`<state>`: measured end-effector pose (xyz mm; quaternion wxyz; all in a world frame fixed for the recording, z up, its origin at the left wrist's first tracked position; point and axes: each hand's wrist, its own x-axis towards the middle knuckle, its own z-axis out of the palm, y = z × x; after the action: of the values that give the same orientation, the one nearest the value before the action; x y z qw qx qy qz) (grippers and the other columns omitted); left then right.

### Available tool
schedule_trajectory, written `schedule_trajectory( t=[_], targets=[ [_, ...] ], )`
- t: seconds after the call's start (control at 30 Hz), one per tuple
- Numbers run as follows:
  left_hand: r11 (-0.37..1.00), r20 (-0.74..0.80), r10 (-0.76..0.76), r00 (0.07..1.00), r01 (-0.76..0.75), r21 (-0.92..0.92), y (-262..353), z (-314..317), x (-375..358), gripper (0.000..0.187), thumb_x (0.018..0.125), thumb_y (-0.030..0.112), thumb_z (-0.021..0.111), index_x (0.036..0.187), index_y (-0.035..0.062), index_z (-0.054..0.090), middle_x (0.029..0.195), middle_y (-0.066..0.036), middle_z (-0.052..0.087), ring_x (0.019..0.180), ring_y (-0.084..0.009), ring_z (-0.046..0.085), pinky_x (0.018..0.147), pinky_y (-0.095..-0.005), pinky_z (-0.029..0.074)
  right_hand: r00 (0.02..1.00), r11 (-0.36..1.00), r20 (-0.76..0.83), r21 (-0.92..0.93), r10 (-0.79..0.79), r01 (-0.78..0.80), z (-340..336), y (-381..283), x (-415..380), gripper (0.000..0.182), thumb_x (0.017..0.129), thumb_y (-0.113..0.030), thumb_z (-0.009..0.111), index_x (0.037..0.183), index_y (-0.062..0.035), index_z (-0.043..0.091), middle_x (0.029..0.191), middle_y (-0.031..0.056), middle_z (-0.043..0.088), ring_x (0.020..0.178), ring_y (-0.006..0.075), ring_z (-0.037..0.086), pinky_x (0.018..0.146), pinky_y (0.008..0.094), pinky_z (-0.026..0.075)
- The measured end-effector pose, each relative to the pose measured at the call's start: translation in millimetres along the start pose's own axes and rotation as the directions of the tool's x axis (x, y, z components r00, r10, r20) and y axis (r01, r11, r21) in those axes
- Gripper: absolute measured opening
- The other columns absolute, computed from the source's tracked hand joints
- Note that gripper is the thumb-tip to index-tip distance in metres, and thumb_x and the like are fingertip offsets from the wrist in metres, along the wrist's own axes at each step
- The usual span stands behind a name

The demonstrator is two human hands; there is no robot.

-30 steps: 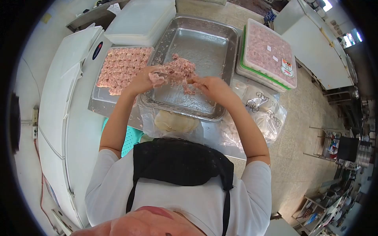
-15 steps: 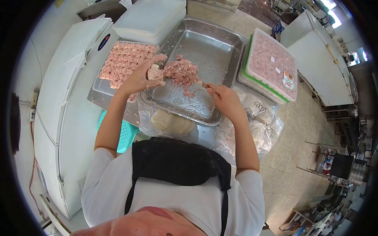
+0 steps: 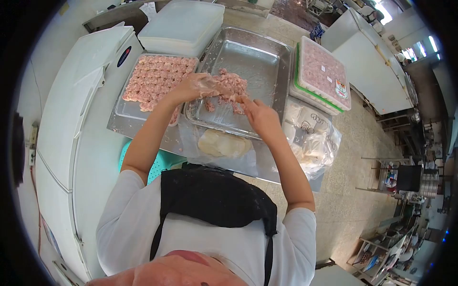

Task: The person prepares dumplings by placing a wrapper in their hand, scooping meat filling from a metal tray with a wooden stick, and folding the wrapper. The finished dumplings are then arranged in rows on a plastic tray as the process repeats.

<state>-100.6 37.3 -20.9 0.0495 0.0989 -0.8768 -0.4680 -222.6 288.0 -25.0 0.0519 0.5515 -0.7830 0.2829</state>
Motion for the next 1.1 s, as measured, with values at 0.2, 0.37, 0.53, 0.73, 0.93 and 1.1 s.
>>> schedule_trajectory(
  t=[0.2, 0.37, 0.53, 0.73, 0.93, 1.1],
  targets=[
    [0.994, -0.142, 0.083, 0.986, -0.093, -0.065, -8, -33, -49, 0.055, 0.072, 0.035, 0.078, 0.113, 0.0030, 0.060, 0.108, -0.012, 0.063, 0.105, -0.0235, 0.057, 0.091, -0.0347, 0.044, 0.957, 0.954, 0.093, -0.147, 0.275, -0.260, -1, -14, -18, 0.026, 0.091, -0.021, 0.056, 0.114, -0.0128, 0.063, 0.083, 0.0155, 0.064, 0.075, 0.0353, 0.062, 0.067, 0.0428, 0.050],
    [0.986, 0.058, 0.155, 0.986, -0.151, -0.071, -10, -70, -78, 0.058, 0.071, 0.038, 0.079, 0.114, 0.0047, 0.060, 0.116, -0.014, 0.060, 0.110, -0.0282, 0.055, 0.094, -0.0379, 0.042, 0.994, 0.979, 0.096, 0.191, 0.053, -0.071, 5, -113, 8, 0.027, 0.091, -0.024, 0.059, 0.113, -0.0085, 0.064, 0.097, 0.0166, 0.066, 0.084, 0.0352, 0.063, 0.073, 0.0366, 0.051],
    [0.999, -0.060, 0.031, 0.998, -0.029, 0.033, -39, -106, -113, 0.056, 0.070, 0.036, 0.079, 0.111, 0.0036, 0.061, 0.114, -0.016, 0.061, 0.107, -0.0290, 0.057, 0.092, -0.0356, 0.043, 0.974, 0.983, 0.197, 0.123, 0.111, -0.137, 3, -140, 25, 0.027, 0.091, -0.022, 0.060, 0.111, -0.0051, 0.065, 0.096, 0.0170, 0.066, 0.083, 0.0324, 0.064, 0.073, 0.0326, 0.050],
    [0.997, -0.296, -0.026, 0.955, 0.048, 0.065, -146, -166, -176, 0.055, 0.071, 0.029, 0.077, 0.116, 0.0040, 0.057, 0.111, -0.017, 0.061, 0.104, -0.0319, 0.058, 0.089, -0.0377, 0.045, 0.930, 0.865, 0.148, 0.343, 0.336, -0.367, 24, -123, -9, 0.027, 0.092, -0.017, 0.060, 0.113, -0.0001, 0.064, 0.083, 0.0042, 0.067, 0.071, 0.0113, 0.059, 0.062, 0.0273, 0.045],
    [0.918, -0.450, -0.119, 0.885, 0.271, 0.291, -205, -135, -202, 0.061, 0.070, 0.021, 0.073, 0.125, 0.0071, 0.049, 0.108, -0.021, 0.061, 0.101, -0.0368, 0.059, 0.085, -0.0440, 0.047, 0.756, 0.550, 0.275, 0.546, 0.594, -0.632, 49, -127, -38, 0.025, 0.095, -0.019, 0.057, 0.111, -0.0026, 0.067, 0.069, -0.0086, 0.045, 0.059, 0.0005, 0.036, 0.052, 0.0165, 0.028],
    [0.877, -0.398, -0.151, 0.905, 0.308, 0.369, -189, -102, -191, 0.064, 0.072, 0.018, 0.071, 0.126, 0.0020, 0.042, 0.103, -0.024, 0.061, 0.099, -0.0381, 0.060, 0.081, -0.0455, 0.048, 0.767, 0.588, 0.260, 0.515, 0.586, -0.624, 50, -128, -40, 0.026, 0.094, -0.018, 0.058, 0.113, -0.0024, 0.066, 0.068, -0.0086, 0.045, 0.059, 0.0012, 0.038, 0.052, 0.0173, 0.030]
  ],
)
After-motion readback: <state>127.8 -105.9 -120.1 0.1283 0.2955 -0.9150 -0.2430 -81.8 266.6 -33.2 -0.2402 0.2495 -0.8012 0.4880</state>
